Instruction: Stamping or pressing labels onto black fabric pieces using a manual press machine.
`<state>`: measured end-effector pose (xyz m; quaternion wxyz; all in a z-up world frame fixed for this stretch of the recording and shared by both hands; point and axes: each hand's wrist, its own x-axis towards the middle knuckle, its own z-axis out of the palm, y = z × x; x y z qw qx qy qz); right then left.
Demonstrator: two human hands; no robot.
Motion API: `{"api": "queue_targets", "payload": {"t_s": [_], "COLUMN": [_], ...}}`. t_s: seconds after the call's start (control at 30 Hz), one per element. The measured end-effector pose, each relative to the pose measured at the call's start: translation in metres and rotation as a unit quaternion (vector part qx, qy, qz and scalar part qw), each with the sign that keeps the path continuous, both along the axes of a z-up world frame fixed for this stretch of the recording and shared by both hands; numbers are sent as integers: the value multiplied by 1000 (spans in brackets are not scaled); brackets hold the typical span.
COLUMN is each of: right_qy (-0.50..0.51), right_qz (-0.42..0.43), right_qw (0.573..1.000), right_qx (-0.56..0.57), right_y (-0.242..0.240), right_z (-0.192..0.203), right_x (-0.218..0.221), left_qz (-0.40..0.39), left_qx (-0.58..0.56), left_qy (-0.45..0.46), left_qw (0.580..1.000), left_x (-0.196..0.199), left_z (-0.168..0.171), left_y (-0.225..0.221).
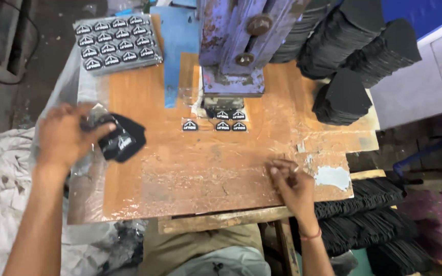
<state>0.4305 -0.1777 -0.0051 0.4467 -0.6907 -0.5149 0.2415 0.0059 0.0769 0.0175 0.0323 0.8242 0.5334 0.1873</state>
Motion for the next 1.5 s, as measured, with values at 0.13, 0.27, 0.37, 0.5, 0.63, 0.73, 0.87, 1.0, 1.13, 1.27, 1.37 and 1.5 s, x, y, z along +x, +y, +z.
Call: {"api": "queue_targets", "payload": {"t_s": [0.13,0.27,0.37,0.5,0.63,0.73,0.87,1.0,1.13,1.27,1.37,1.5], "right_qy": [-71,-180,-118,-155,-210,-334,-179,-78,-30,208,189,187], "right_qz": [-12,166,186,217,256,282,465,395,165,142,309,436], "right_qw": [997,960,973,963,942,898,866,898,975,964,922,847], "right_qx": [-22,137,-63,39,55,44,-48,-175,-143,-85,-136,-239], "right_y": [-1,46,77,98,99,72,-29,-84,-106,-103,-69,-39], "right_z": [19,76,48,18,19,26,48,51,59,28,43,66], "right_x": [-42,-112,-116,-108,-102,-103,-81,-31,-10,-50,-134,-159], "left_qz": [-51,-137,-259,-286,-330,-284,-198,-226,-230,-242,-228,-149], "left_qx": [-94,-140,-86,-224,-390,-429,-502,-468,-407,-20,-85,-278], "left_qy": [-156,-263,-270,-184,-177,-143,-70,-22,-61,-162,-190,-152], "left_qw": [982,945,923,913,841,846,839,854,882,957,951,937], "left_x": [47,104,110,104,108,116,121,123,127,123,114,86], "left_z": [-15,-4,18,17,1,-1,40,14,16,-15,-1,4], "left_y": [-67,-98,-82,-58,-45,-51,-61,-54,-56,-81,-83,-94]}}
